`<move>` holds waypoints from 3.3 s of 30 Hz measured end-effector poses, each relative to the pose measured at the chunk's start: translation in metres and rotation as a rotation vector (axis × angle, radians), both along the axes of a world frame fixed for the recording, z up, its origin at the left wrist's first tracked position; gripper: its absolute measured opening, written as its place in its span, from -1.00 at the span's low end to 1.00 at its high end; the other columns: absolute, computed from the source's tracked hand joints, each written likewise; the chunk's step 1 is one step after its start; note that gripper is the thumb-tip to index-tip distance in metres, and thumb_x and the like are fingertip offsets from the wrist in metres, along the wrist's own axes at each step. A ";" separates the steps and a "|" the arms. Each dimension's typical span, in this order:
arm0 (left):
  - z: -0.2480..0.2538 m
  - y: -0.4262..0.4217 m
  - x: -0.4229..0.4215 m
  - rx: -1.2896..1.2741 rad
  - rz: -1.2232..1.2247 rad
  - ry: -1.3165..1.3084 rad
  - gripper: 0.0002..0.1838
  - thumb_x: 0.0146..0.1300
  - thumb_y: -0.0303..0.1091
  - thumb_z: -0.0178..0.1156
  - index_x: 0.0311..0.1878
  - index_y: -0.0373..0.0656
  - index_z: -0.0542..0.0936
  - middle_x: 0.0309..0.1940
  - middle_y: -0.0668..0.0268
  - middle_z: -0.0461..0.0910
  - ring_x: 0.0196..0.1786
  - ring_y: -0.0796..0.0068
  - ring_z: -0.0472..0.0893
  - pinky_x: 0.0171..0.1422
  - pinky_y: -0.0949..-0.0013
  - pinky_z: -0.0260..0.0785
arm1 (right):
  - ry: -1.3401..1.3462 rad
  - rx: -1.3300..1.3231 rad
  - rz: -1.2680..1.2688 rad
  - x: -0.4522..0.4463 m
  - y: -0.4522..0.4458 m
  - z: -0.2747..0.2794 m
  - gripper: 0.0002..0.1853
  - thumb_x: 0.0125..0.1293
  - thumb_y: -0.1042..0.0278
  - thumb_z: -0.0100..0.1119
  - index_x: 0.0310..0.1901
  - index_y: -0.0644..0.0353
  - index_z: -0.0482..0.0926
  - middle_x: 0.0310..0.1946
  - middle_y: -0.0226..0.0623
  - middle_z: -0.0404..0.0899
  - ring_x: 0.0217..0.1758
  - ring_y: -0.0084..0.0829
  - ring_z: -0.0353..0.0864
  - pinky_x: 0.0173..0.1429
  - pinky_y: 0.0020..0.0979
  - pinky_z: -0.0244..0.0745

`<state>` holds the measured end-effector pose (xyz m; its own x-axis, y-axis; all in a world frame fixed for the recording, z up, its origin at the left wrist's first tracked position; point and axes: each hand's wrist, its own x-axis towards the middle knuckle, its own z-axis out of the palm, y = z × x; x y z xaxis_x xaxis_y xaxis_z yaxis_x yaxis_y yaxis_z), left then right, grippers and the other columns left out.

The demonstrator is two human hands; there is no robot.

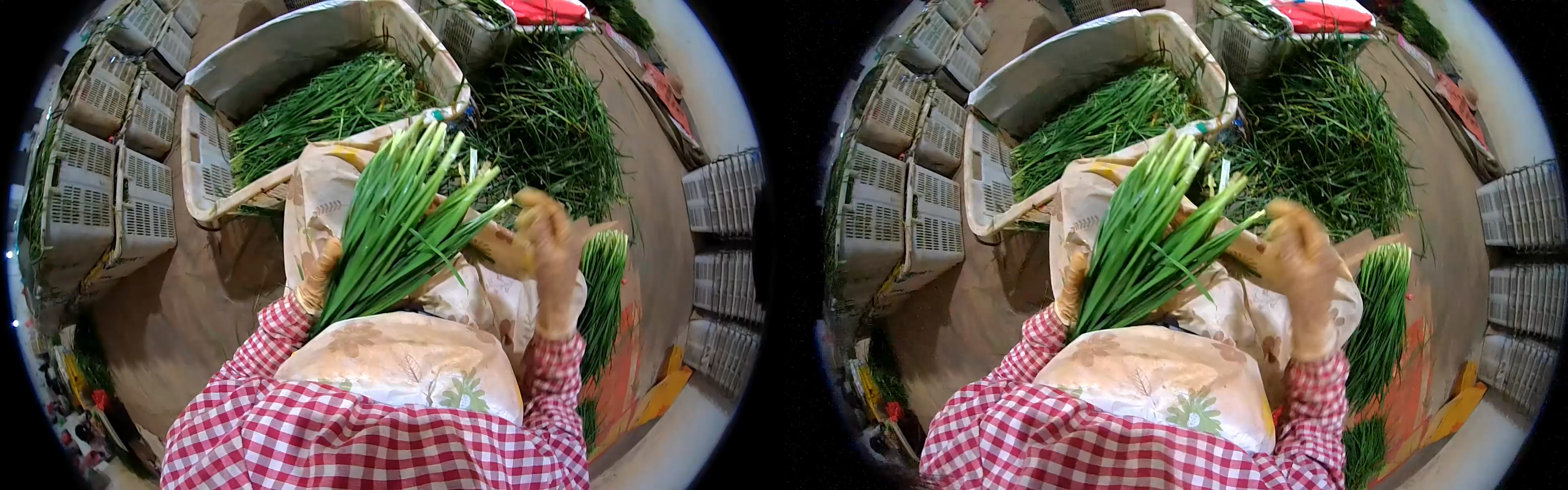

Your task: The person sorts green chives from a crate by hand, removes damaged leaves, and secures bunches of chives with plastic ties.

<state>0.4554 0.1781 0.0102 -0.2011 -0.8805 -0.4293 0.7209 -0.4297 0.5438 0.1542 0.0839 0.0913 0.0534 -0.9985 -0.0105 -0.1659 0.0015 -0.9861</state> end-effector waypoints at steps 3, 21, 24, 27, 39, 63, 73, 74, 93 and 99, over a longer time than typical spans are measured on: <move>0.017 -0.009 -0.007 -0.001 -0.153 0.021 -0.30 0.13 0.00 0.30 0.25 -0.20 0.36 0.11 0.26 0.50 0.05 0.42 0.55 0.16 0.37 0.43 | 0.478 -0.179 0.174 0.046 0.032 0.014 -0.76 0.22 0.21 0.25 -0.17 0.17 0.60 -0.50 -0.33 0.59 -0.53 -0.51 0.53 -0.39 -0.49 0.46; -0.016 0.001 0.004 0.071 -0.252 0.234 -0.48 0.27 -0.21 0.16 0.22 -0.28 0.37 0.08 0.16 0.52 0.06 0.35 0.55 0.19 0.30 0.42 | 0.353 -0.119 0.050 -0.025 -0.073 0.083 -0.10 0.11 -0.24 0.24 0.30 0.28 0.24 0.14 0.01 0.45 0.12 -0.15 0.53 0.18 -0.28 0.43; 0.001 -0.002 0.000 0.035 -0.271 0.157 -0.48 0.26 -0.18 0.17 0.20 -0.29 0.40 0.10 0.17 0.51 0.09 0.37 0.54 0.21 0.32 0.40 | 0.521 0.155 0.477 -0.005 -0.094 0.056 0.02 0.00 -0.26 0.33 0.35 0.28 0.15 0.15 -0.05 0.46 0.17 -0.20 0.48 0.28 -0.34 0.31; -0.006 -0.001 0.003 0.028 -0.325 0.130 -0.46 0.26 -0.16 0.18 0.22 -0.27 0.39 0.12 0.17 0.50 0.10 0.38 0.54 0.24 0.32 0.37 | 0.321 0.367 0.782 0.017 -0.100 0.046 -0.31 0.05 -0.13 0.36 0.09 0.27 0.52 -0.11 -0.23 0.64 -0.06 -0.42 0.56 0.08 -0.40 0.40; -0.011 0.007 0.006 0.041 -0.135 0.135 -0.37 0.18 -0.12 0.22 0.24 -0.27 0.36 0.12 0.12 0.49 0.11 0.24 0.54 0.26 0.20 0.37 | 0.242 -0.449 0.170 0.003 -0.100 0.039 -0.83 0.23 0.31 0.24 -0.44 0.20 0.58 -0.44 -0.34 0.59 -0.34 -0.50 0.54 -0.25 -0.43 0.47; -0.004 0.000 -0.006 -0.188 -0.194 -0.176 -0.42 0.17 -0.49 0.27 0.25 -0.23 0.31 -0.02 0.31 0.53 -0.09 0.57 0.58 0.04 0.49 0.48 | 0.144 0.245 0.191 -0.011 -0.090 0.045 -0.45 0.28 0.05 0.15 0.20 0.22 0.38 -0.01 -0.28 0.55 -0.06 -0.44 0.50 -0.06 -0.51 0.38; -0.025 0.004 0.000 -0.234 -0.276 -0.163 -0.47 0.28 -0.47 0.13 0.29 -0.26 0.23 0.04 0.17 0.52 -0.06 0.41 0.59 0.04 0.43 0.52 | 0.058 0.173 0.430 0.009 -0.106 0.026 -0.79 0.24 0.29 0.18 -0.23 0.26 0.64 -0.41 -0.35 0.64 -0.39 -0.60 0.50 -0.30 -0.54 0.40; -0.020 0.007 -0.001 -0.189 -0.286 -0.203 -0.41 0.26 -0.45 0.16 0.32 -0.25 0.19 0.08 0.18 0.50 0.00 0.42 0.56 0.09 0.41 0.49 | -0.121 0.085 0.343 -0.004 -0.115 0.024 -0.85 0.27 0.37 0.08 -0.38 0.20 0.59 -0.44 -0.44 0.60 -0.54 -0.73 0.36 -0.47 -0.66 0.28; 0.040 -0.006 -0.023 -0.295 -0.477 -0.479 -0.40 0.28 -0.15 0.19 0.29 -0.25 0.31 0.13 0.29 0.46 0.13 0.48 0.42 0.24 0.39 0.25 | 0.536 0.168 0.797 0.038 -0.121 0.096 -0.35 0.10 -0.19 0.29 -0.02 0.31 0.58 -0.17 -0.14 0.64 -0.10 -0.32 0.60 0.05 -0.39 0.47; 0.043 -0.012 -0.021 -0.422 -0.460 -0.694 -0.40 0.26 -0.15 0.21 0.28 -0.22 0.31 0.10 0.26 0.48 0.11 0.47 0.44 0.24 0.37 0.27 | 0.710 -0.496 0.649 0.030 -0.084 0.080 -0.68 -0.02 0.14 0.42 -0.25 0.11 0.68 -0.43 -0.29 0.62 -0.25 -0.33 0.58 -0.11 -0.34 0.47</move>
